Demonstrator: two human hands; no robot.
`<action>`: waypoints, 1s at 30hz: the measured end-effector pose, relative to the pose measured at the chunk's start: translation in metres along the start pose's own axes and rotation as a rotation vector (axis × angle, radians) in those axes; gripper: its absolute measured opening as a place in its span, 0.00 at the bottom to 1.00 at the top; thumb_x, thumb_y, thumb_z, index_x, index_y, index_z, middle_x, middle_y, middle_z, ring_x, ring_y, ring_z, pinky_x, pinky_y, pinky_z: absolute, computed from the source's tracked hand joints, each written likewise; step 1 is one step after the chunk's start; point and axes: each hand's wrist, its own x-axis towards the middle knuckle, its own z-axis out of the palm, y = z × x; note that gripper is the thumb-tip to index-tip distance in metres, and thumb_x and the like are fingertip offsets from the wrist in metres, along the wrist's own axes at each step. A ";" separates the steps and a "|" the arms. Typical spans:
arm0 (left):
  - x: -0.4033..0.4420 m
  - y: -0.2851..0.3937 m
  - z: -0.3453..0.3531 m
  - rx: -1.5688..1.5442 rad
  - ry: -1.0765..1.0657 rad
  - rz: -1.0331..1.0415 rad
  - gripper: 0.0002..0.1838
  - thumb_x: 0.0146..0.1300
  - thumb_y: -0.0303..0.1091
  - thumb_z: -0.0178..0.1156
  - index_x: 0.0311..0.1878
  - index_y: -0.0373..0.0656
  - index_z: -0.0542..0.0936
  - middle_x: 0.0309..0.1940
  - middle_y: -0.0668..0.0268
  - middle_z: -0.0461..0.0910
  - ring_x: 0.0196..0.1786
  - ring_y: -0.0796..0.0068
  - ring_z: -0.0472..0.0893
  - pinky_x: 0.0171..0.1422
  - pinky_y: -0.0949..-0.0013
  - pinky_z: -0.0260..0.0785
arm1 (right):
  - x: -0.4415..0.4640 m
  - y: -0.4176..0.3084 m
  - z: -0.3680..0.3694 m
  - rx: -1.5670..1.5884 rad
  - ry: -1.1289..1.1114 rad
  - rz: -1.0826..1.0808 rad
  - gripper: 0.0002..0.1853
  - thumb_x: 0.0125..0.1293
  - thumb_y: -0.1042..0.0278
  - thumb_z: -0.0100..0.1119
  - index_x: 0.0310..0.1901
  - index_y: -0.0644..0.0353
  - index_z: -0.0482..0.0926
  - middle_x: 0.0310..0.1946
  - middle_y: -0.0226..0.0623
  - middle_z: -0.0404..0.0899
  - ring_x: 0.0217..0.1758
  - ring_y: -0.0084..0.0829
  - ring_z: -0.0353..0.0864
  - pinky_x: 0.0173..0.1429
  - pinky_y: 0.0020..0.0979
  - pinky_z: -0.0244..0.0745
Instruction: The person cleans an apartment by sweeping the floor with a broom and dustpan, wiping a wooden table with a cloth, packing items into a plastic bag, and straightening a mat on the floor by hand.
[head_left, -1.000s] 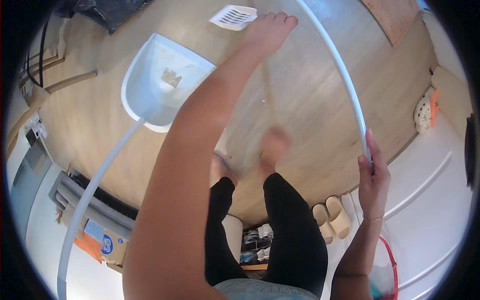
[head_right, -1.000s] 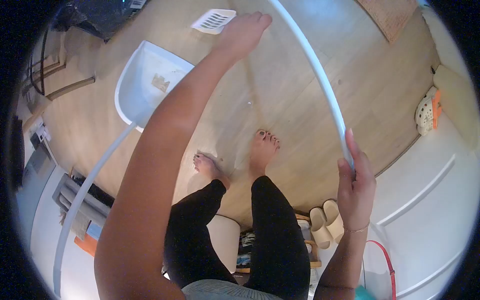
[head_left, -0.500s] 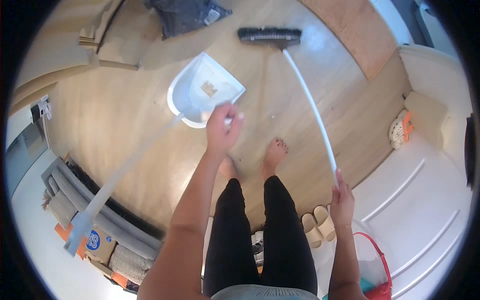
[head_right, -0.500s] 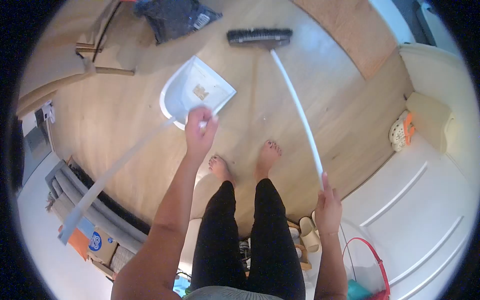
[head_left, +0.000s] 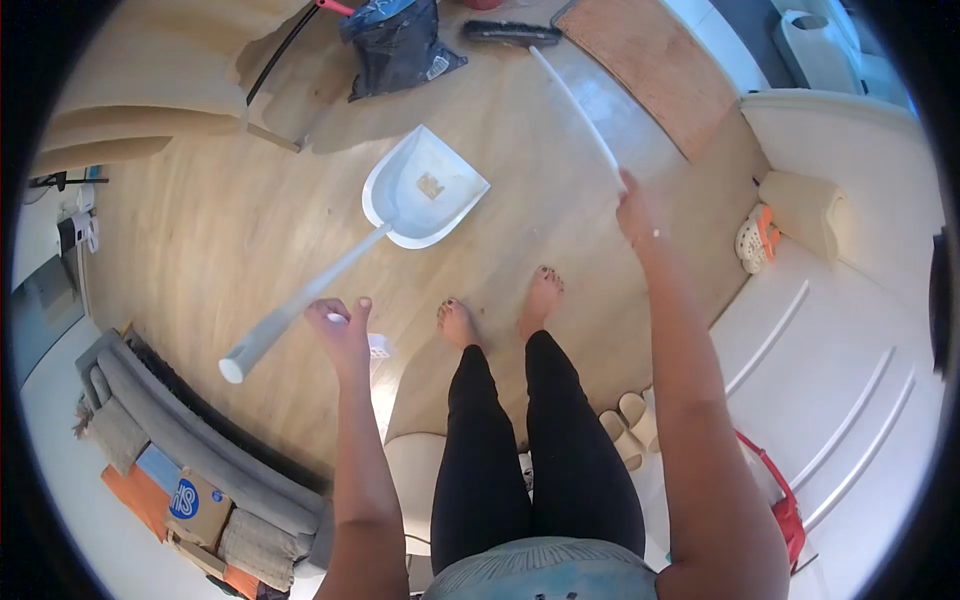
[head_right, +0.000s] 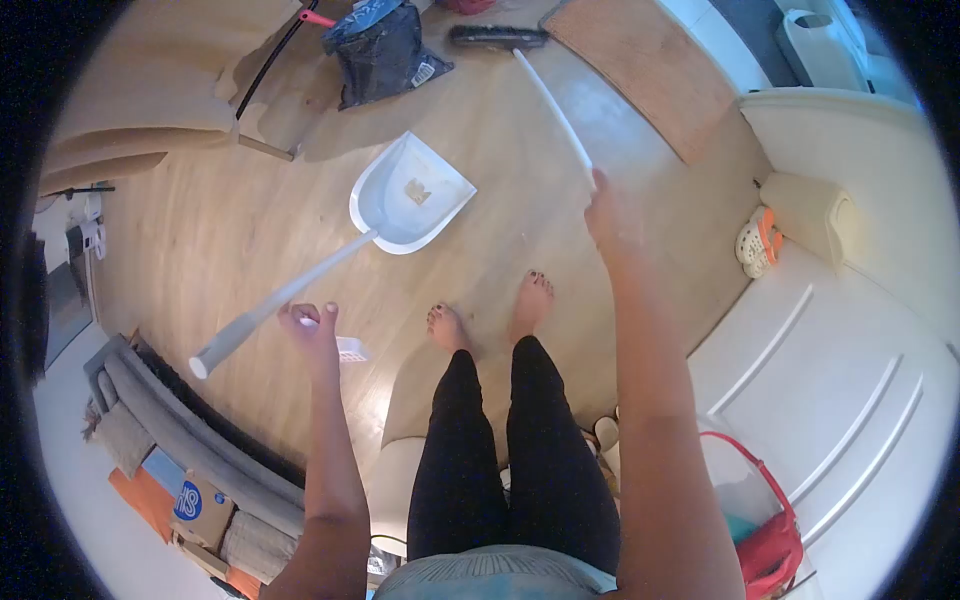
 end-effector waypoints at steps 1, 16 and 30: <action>0.006 0.008 -0.004 -0.009 0.044 0.060 0.29 0.49 0.30 0.62 0.54 0.38 0.62 0.22 0.72 0.62 0.28 0.84 0.62 0.34 0.80 0.57 | -0.025 0.004 0.006 0.019 -0.042 0.056 0.24 0.60 0.64 0.44 0.59 0.50 0.58 0.34 0.47 0.75 0.37 0.45 0.76 0.41 0.44 0.70; 0.014 0.059 -0.032 0.021 -0.050 -0.001 0.11 0.59 0.37 0.54 0.35 0.37 0.73 0.23 0.70 0.69 0.27 0.82 0.65 0.32 0.77 0.59 | -0.118 -0.038 0.018 0.144 -0.002 0.024 0.21 0.60 0.67 0.44 0.57 0.49 0.63 0.31 0.51 0.74 0.35 0.48 0.74 0.39 0.44 0.69; -0.004 0.029 -0.057 -0.026 -0.139 0.052 0.10 0.60 0.34 0.51 0.38 0.36 0.72 0.28 0.68 0.70 0.31 0.81 0.68 0.36 0.77 0.61 | -0.241 -0.009 0.015 0.096 -0.176 0.113 0.23 0.61 0.67 0.42 0.59 0.46 0.58 0.29 0.51 0.74 0.34 0.47 0.76 0.38 0.45 0.71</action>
